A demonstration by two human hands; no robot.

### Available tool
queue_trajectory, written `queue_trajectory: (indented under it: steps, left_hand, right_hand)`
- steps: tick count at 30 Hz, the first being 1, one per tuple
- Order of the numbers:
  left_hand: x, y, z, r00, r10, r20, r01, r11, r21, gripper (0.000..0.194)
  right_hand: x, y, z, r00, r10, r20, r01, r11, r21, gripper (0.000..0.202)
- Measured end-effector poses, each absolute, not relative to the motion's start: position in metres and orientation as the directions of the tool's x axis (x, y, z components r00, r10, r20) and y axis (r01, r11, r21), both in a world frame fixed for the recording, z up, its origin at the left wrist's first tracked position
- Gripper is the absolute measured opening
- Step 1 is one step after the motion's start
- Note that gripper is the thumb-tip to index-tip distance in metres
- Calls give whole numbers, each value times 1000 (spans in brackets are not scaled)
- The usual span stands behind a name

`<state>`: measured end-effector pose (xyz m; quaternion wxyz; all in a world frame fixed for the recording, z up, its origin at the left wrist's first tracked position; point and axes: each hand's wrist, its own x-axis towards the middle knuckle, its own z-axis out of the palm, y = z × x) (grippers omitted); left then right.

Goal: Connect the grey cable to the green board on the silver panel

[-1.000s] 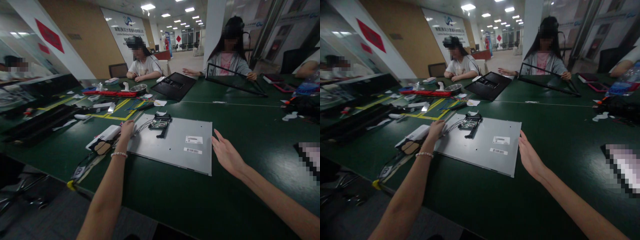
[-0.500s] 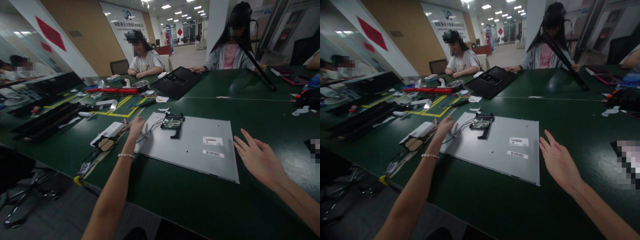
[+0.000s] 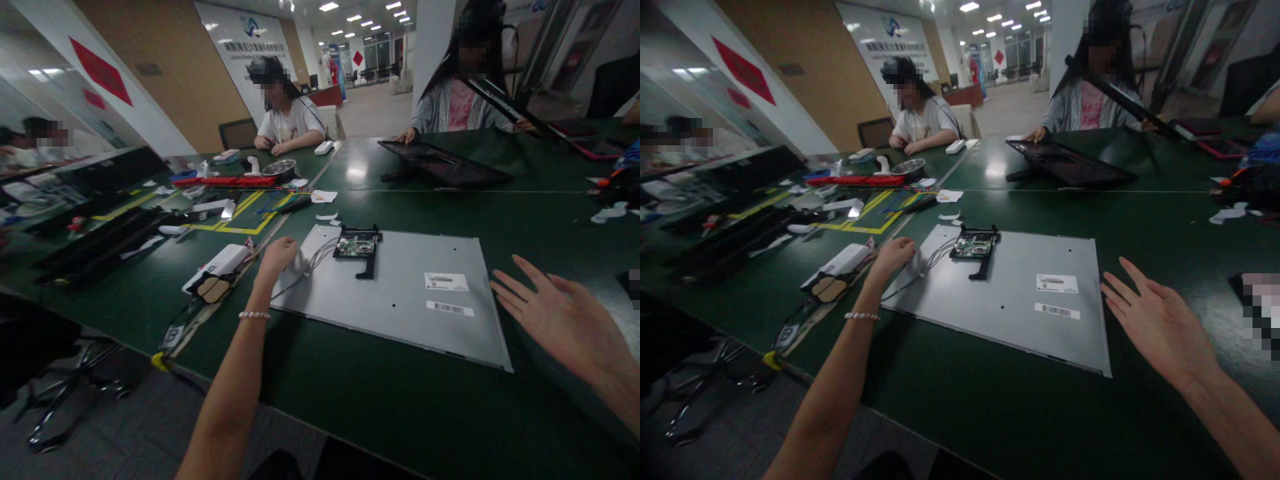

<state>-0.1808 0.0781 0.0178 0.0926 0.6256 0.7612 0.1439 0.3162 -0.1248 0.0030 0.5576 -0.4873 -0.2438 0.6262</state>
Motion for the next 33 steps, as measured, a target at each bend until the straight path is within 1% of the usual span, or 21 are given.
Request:
queue_trajectory:
  steps: [2,3,5,7,10,18,20,23,26,29,31,33]
  left_hand:
    - [-177,78,16,-132,990,41,987,128,102,44]
    - [-175,78,16,-110,993,32,994,109,24,47]
    - [-170,77,15,-79,997,-6,993,78,-84,53]
    - [-167,76,16,-58,997,-47,990,51,-134,55]
    - [-166,76,18,-53,996,-70,986,41,-163,58]
    - [-158,73,20,-79,997,-18,978,74,-196,66]
    - [-153,72,21,-78,997,-25,977,71,-201,69]
    - [-145,71,22,-70,997,-40,976,60,-207,70]
    - [-135,68,23,-42,998,-45,977,32,-209,70]
    - [-125,64,23,-13,999,-47,977,3,-211,71]
    - [-118,61,24,1,998,-55,978,-12,-210,71]
    - [-110,58,24,24,998,-66,978,-37,-207,71]
  right_hand:
    - [321,-122,5,88,921,-380,-481,-295,-826,73]
    - [322,-120,5,86,913,-398,-480,-312,-820,73]
    - [323,-119,3,80,906,-415,-458,-336,-823,74]
    - [323,-119,1,78,911,-405,-407,-342,-847,74]
    - [320,-122,-2,87,923,-374,-308,-332,-892,74]
    - [329,-120,1,103,940,-324,-48,-321,-946,80]
    - [335,-119,2,131,938,-321,-12,-322,-947,80]
    - [345,-118,5,220,919,-326,23,-339,-940,76]
    - [357,-116,7,297,895,-334,102,-377,-921,73]
    - [372,-114,5,327,884,-334,212,-413,-886,69]
    - [383,-114,1,331,898,-290,334,-399,-854,65]
    - [392,-116,-3,359,917,-172,551,-357,-754,61]
